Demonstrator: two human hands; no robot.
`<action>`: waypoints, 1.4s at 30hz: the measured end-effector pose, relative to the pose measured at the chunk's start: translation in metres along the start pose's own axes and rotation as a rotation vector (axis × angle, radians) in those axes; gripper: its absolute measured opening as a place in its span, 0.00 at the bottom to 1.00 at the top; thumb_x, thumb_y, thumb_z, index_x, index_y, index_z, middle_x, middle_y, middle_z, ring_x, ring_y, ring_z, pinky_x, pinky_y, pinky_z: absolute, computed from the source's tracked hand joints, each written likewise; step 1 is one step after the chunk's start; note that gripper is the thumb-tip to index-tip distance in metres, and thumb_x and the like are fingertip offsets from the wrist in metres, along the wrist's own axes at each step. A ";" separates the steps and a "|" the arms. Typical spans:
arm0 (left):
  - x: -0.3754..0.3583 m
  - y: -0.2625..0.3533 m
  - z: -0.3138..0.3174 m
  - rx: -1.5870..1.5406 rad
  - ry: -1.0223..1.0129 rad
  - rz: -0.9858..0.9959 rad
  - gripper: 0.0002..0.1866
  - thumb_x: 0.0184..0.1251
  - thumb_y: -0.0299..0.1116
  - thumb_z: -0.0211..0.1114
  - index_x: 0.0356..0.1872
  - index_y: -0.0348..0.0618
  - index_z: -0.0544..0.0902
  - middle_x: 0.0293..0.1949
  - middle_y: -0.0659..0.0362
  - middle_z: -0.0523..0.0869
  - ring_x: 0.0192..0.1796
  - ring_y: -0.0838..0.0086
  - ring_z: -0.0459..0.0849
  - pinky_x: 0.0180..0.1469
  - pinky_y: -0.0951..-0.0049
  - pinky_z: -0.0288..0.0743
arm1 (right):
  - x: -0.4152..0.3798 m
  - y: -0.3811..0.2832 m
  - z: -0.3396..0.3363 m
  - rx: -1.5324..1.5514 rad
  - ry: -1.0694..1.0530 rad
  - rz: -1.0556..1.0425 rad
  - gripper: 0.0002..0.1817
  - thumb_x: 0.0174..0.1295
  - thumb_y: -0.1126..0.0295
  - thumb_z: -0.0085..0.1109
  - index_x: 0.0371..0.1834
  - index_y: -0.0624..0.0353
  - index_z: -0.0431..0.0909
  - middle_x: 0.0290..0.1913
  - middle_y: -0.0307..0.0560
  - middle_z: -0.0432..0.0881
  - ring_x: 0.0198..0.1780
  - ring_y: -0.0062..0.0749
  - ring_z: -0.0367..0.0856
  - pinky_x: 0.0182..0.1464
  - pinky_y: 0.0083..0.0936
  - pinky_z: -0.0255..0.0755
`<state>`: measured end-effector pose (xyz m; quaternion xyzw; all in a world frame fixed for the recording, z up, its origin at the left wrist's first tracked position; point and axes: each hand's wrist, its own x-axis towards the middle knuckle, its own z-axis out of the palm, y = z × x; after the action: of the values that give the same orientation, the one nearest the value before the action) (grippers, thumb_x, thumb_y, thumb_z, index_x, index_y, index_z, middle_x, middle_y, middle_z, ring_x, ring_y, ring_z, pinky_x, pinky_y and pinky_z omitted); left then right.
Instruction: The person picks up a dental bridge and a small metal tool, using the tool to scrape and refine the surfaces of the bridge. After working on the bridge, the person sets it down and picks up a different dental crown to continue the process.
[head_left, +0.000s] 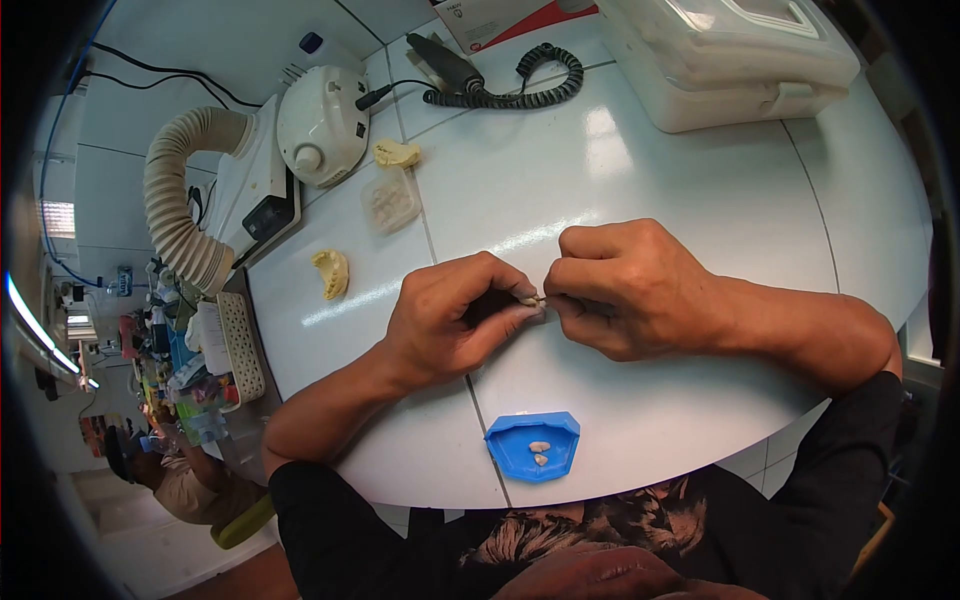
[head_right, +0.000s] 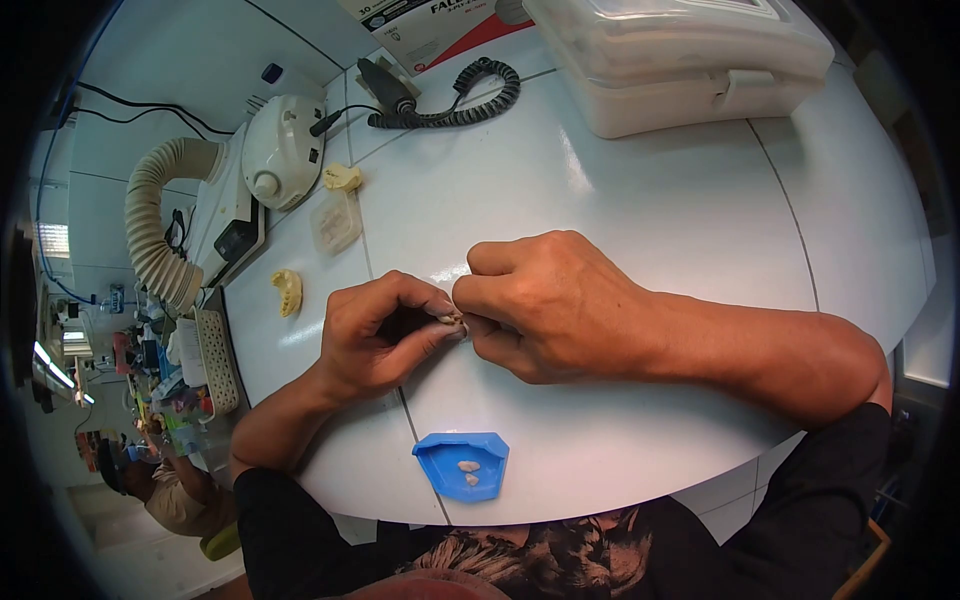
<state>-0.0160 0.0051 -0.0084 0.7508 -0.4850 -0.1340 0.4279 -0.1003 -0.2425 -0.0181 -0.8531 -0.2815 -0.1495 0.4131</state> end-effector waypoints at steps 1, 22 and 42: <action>0.000 0.000 0.000 0.004 -0.003 0.001 0.12 0.66 0.23 0.82 0.46 0.37 0.88 0.38 0.55 0.94 0.36 0.71 0.95 0.39 0.73 0.87 | 0.001 -0.001 -0.002 -0.014 -0.007 -0.004 0.06 0.55 0.78 0.72 0.30 0.62 0.82 0.28 0.46 0.79 0.23 0.42 0.81 0.26 0.38 0.75; 0.001 -0.001 -0.002 -0.094 -0.023 -0.046 0.10 0.68 0.20 0.80 0.44 0.34 0.86 0.42 0.52 0.96 0.44 0.68 0.98 0.48 0.72 0.91 | 0.001 0.000 -0.001 -0.007 0.015 -0.030 0.08 0.55 0.82 0.73 0.33 0.62 0.82 0.28 0.44 0.75 0.23 0.39 0.77 0.25 0.38 0.72; 0.003 0.001 -0.006 -0.058 -0.080 -0.055 0.10 0.70 0.18 0.78 0.46 0.33 0.86 0.45 0.50 0.97 0.47 0.68 0.98 0.52 0.72 0.92 | 0.004 -0.001 -0.002 -0.035 0.007 -0.032 0.07 0.58 0.76 0.75 0.30 0.63 0.83 0.28 0.45 0.80 0.22 0.40 0.81 0.26 0.37 0.76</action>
<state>-0.0116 0.0050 -0.0031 0.7452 -0.4770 -0.1896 0.4257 -0.0978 -0.2427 -0.0144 -0.8550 -0.2910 -0.1641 0.3968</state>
